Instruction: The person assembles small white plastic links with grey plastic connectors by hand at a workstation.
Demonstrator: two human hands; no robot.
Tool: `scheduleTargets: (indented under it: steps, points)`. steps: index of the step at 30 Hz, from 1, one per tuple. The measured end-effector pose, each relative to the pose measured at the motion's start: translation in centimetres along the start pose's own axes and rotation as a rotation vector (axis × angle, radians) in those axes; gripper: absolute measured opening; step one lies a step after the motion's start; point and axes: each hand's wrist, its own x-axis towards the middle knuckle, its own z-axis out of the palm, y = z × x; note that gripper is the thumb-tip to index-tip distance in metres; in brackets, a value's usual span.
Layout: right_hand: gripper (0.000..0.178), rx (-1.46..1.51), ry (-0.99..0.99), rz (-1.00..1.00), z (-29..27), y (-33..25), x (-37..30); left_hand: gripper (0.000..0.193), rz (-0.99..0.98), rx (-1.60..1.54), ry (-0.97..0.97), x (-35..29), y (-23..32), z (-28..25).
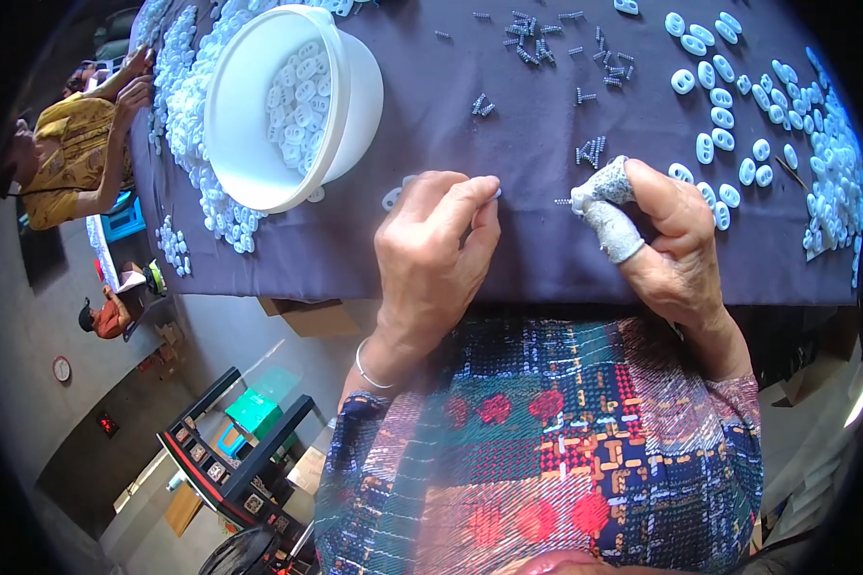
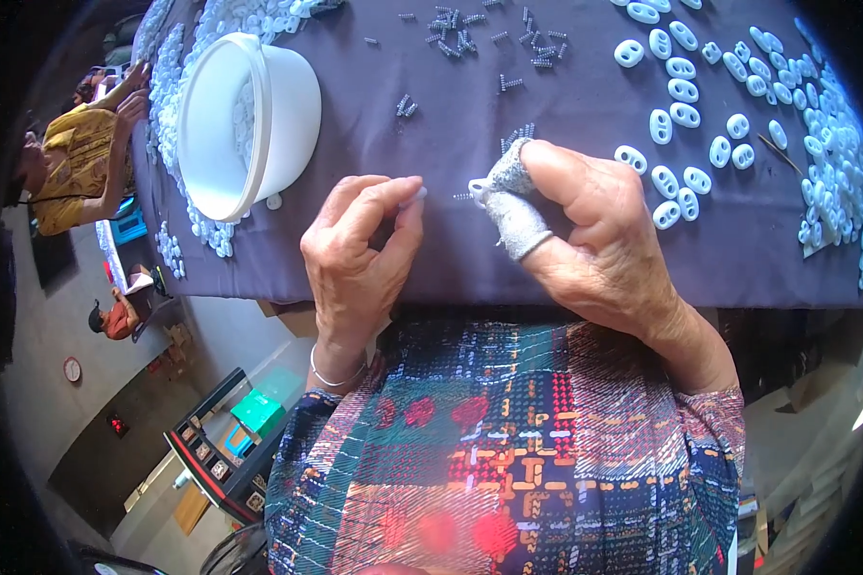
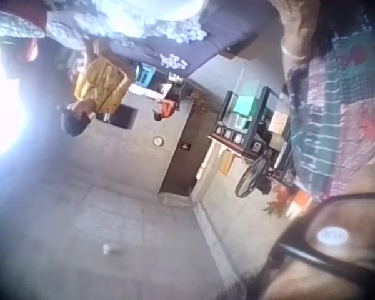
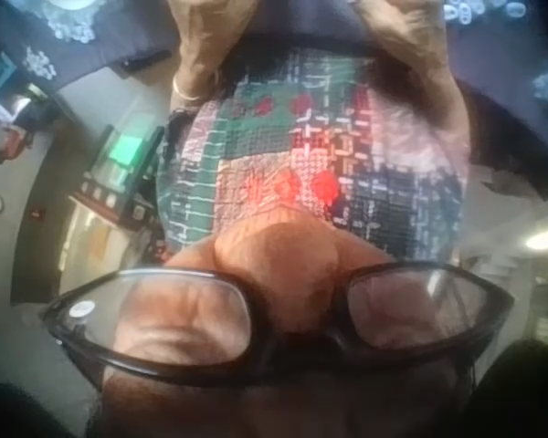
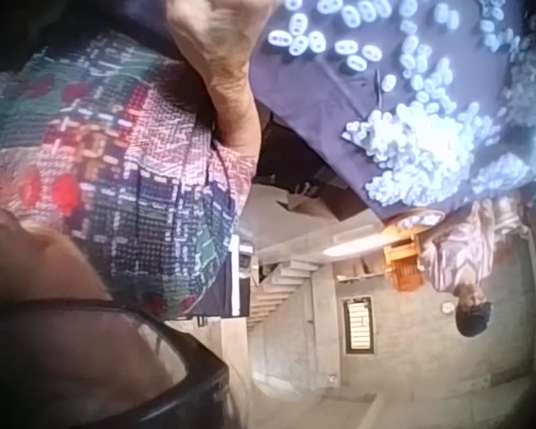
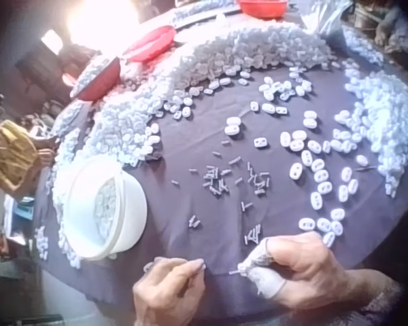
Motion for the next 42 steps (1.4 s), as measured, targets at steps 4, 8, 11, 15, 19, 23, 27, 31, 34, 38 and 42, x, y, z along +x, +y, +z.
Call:
scheduleTargets:
  steps: [4,8,11,15,19,23,27,31,34,38,42]
  points:
    - [0.008,0.012,0.001,0.008,0.1,0.4,-0.2,0.012,-0.597,-0.846,-0.159,0.7,1.1,-1.2]
    - [0.008,0.052,0.004,0.031,0.0,-0.7,-0.1,0.012,-0.789,-1.300,-0.154,0.3,1.0,-0.6]
    - [0.010,0.027,-0.009,-0.006,0.0,-0.6,0.1,0.013,-0.826,-1.385,-0.122,-0.1,1.3,-0.3]
    - [0.011,0.033,-0.029,-0.007,0.2,-0.1,0.2,0.014,-0.831,-1.402,-0.125,-0.2,1.3,-0.1]
    - [0.010,0.033,-0.038,0.003,0.4,0.0,0.3,0.014,-0.818,-1.369,-0.136,-0.3,1.3,0.0]
    - [0.011,0.038,-0.062,0.025,0.3,0.1,0.3,0.016,-0.819,-1.361,-0.140,-0.4,1.4,0.0]
    - [0.012,0.012,-0.074,0.007,0.3,0.2,0.3,0.015,-0.828,-1.339,-0.154,-0.4,1.4,0.0]
    - [0.012,-0.004,-0.076,0.019,0.3,0.2,0.3,0.013,-0.822,-1.312,-0.146,-0.4,1.3,0.1]
    - [0.012,-0.002,-0.090,0.038,0.2,0.1,0.3,0.012,-0.815,-1.273,-0.147,-0.5,1.4,0.1]
    - [0.012,-0.005,-0.088,0.028,0.2,0.2,0.2,0.013,-0.810,-1.295,-0.166,-0.4,1.5,0.0]
    - [0.011,0.011,-0.101,0.034,0.2,0.4,0.2,0.013,-0.822,-1.295,-0.159,-0.5,1.4,0.1]
